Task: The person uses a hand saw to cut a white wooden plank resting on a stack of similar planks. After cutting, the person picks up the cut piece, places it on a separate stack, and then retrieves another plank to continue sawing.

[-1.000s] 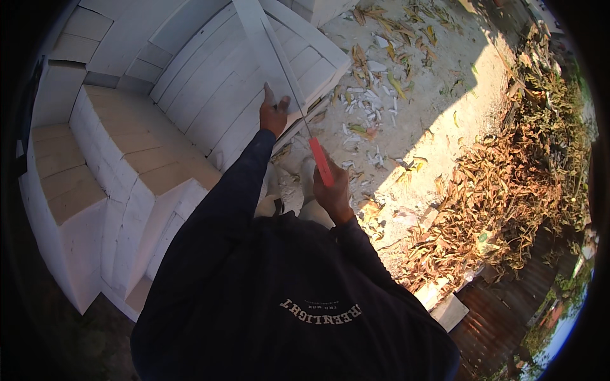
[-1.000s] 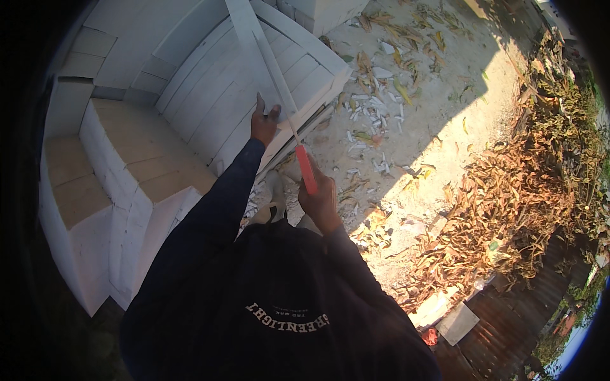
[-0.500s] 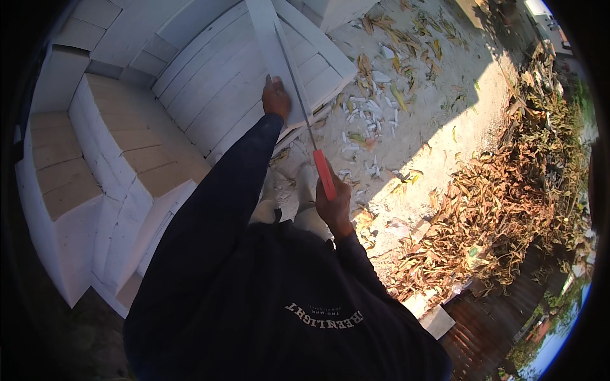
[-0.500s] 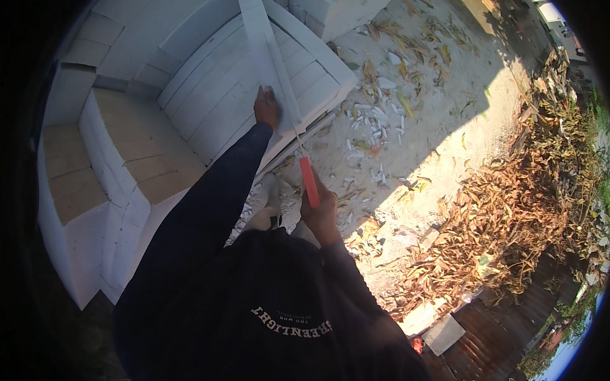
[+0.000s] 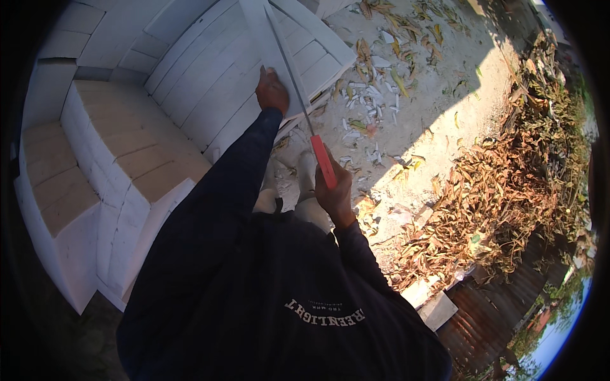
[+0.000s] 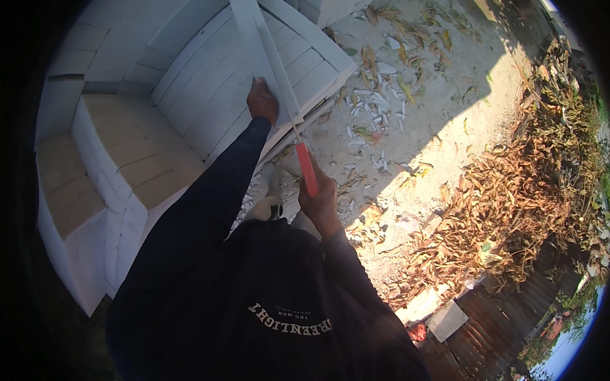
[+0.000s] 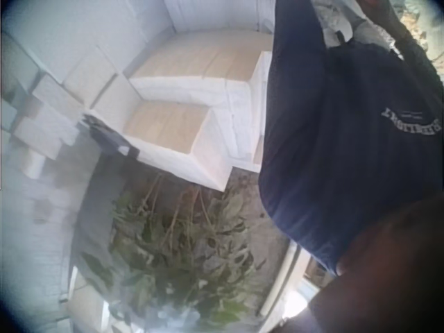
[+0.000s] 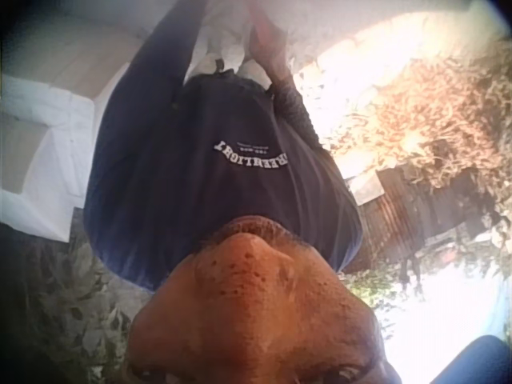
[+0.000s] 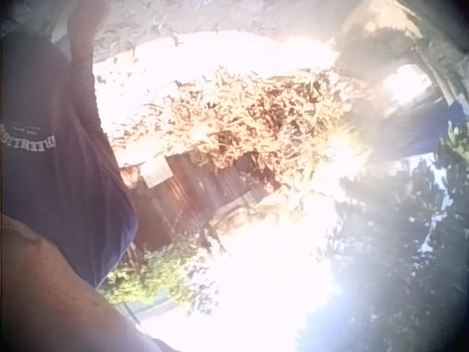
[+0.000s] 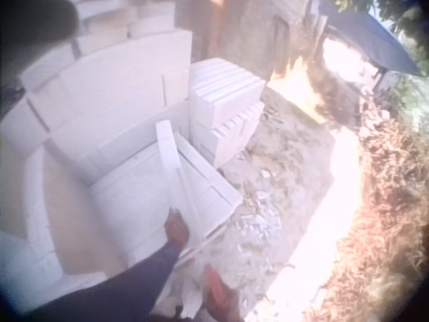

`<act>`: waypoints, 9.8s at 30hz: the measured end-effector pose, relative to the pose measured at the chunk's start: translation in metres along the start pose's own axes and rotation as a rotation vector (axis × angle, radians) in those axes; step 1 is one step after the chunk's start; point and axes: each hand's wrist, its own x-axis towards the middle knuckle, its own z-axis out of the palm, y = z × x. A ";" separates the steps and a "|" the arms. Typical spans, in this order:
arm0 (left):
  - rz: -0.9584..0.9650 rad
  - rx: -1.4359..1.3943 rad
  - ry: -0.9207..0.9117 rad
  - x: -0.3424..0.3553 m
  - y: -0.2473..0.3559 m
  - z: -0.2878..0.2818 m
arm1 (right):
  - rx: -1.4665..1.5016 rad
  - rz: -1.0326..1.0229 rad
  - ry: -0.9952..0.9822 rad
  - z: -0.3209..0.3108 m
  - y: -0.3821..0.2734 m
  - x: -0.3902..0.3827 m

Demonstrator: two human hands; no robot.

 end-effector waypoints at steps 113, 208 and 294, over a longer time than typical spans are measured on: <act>0.150 0.214 -0.037 0.169 0.067 -0.016 | -0.001 0.045 -0.062 0.008 -0.016 0.060; -0.168 0.177 0.100 0.012 0.022 -0.006 | -0.041 -0.193 0.142 0.035 -0.001 0.046; -0.145 0.140 0.150 0.005 0.023 -0.005 | -0.157 -0.079 -0.034 0.022 -0.019 0.065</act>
